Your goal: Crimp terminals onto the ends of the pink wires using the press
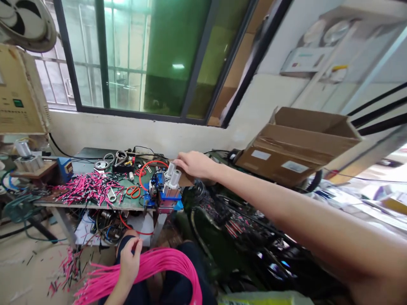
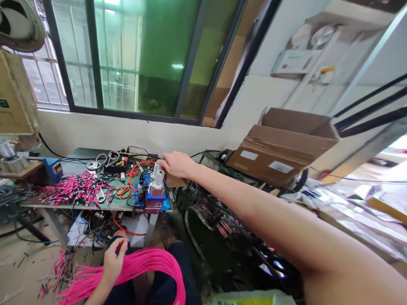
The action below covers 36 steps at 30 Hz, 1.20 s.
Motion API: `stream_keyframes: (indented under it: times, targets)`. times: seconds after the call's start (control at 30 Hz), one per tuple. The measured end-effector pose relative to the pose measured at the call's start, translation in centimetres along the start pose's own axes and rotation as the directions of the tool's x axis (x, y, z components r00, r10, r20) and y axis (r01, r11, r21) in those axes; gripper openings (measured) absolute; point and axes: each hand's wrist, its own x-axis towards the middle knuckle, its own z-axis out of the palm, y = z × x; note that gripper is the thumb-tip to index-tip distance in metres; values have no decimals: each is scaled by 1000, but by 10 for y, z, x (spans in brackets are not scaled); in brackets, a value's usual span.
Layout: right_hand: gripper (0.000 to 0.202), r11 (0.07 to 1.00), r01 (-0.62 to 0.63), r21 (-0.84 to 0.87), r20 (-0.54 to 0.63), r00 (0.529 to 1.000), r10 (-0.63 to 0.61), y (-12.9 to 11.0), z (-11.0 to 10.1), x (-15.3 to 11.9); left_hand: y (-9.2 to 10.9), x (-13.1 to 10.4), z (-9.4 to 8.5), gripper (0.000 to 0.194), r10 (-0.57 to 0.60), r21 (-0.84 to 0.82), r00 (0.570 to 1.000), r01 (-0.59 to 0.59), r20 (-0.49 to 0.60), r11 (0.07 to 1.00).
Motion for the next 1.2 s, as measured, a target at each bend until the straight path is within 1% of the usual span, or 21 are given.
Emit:
stream_keyframes:
  times: [0.13,0.23,0.5,0.67,0.73,0.8,0.9,0.97,1.03,1.13,1.2]
  targets:
    - [53,990,44,136,55,997,-52,-1,6,24,-1,0,1,60,-26,21,1000,25,17,999]
    - [48,981,64,183,69,995,-78,-1,10,34,1,-1,2,60,-36,25,999,36,15,999]
    - [20,956,125,267,75,986,-150,1,11,32,9,-1,0,64,-51,29,999,51,15,998]
    - [17,936,104,336,86,986,-141,3,15,36,9,-1,-1,60,-56,33,998,55,30,998]
    - [16,923,75,378,86,990,-115,2,15,35,10,-2,0,58,-52,27,998,52,30,998]
    - [16,902,17,431,85,995,-59,-1,15,34,12,-3,2,57,-43,18,999,43,24,999]
    - [21,835,-136,534,116,989,87,-9,16,31,15,-6,4,54,-25,5,1000,25,9,1000]
    - [26,758,-242,605,166,970,178,-15,19,29,17,-8,4,52,-16,-4,1000,16,3,1000]
    - [30,676,-323,662,218,946,239,-22,22,30,17,-10,3,51,-14,-14,1000,14,4,1000]
    - [35,575,-405,710,270,912,310,-30,24,32,15,-11,2,48,-16,-27,1000,17,22,999]
    - [38,531,-443,722,290,891,348,-32,22,32,15,-10,3,46,-18,-30,999,19,33,999]
